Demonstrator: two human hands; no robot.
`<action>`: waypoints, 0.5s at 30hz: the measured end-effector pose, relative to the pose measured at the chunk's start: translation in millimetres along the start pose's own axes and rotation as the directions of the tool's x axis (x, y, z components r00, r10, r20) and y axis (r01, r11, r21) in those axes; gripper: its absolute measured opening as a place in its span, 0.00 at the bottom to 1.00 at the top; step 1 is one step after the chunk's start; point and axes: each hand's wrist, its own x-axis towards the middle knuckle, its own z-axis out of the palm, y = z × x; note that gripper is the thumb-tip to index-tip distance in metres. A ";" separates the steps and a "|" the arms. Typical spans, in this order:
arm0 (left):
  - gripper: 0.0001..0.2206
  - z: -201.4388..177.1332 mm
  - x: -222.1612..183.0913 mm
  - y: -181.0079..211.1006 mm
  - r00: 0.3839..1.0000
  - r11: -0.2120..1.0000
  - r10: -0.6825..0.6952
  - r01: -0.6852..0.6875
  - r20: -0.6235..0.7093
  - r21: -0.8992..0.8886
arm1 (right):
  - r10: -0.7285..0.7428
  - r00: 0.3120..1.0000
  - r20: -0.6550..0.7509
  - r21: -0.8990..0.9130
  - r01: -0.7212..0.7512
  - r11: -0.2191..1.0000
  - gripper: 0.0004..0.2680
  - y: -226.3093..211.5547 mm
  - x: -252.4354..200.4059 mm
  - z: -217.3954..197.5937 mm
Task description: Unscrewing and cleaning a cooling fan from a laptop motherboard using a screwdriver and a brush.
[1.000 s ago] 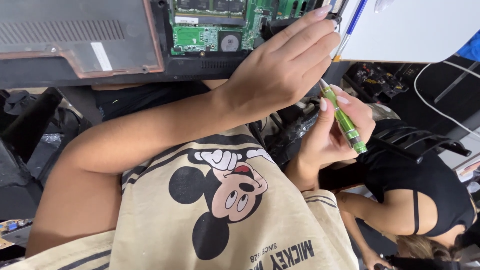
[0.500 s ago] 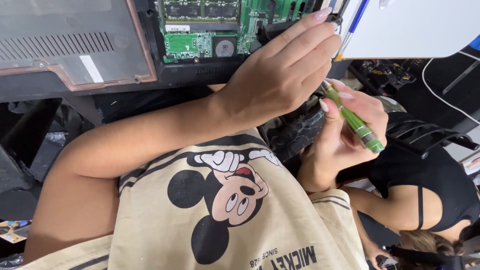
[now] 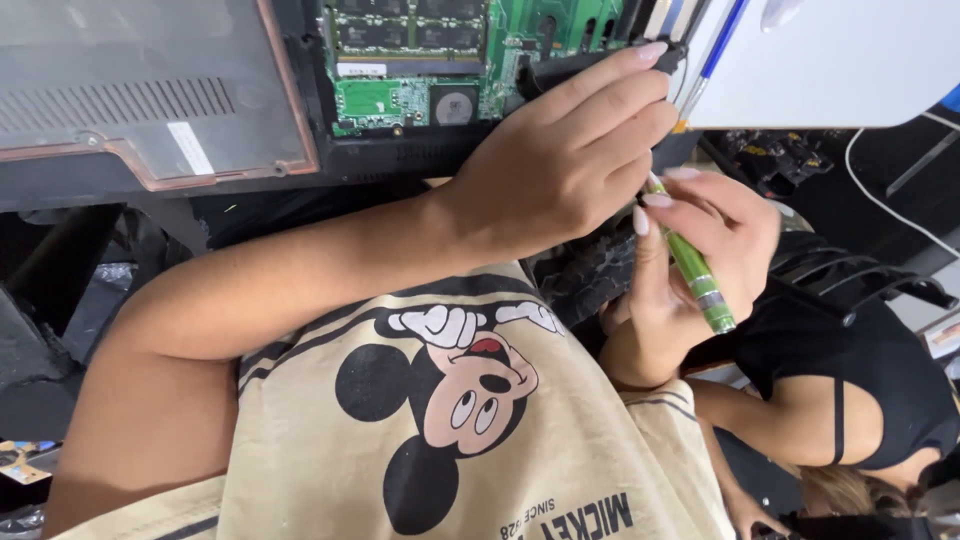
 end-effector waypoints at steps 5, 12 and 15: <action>0.10 1.9 -1.5 1.1 1.000 1.000 -0.007 0.007 -0.006 -0.029 | -0.013 0.951 -0.310 0.006 0.016 1.000 0.09 15.6 -15.5 12.2; 0.09 -3.8 3.5 0.7 1.000 0.999 -0.017 0.018 0.014 -0.039 | 0.003 0.895 -0.447 0.114 0.054 0.992 0.05 26.8 -24.5 15.8; 0.08 -2.8 5.8 0.7 1.000 0.995 -0.022 0.021 -0.012 -0.102 | 0.031 0.923 -0.383 0.108 0.012 0.994 0.03 15.1 -20.0 14.9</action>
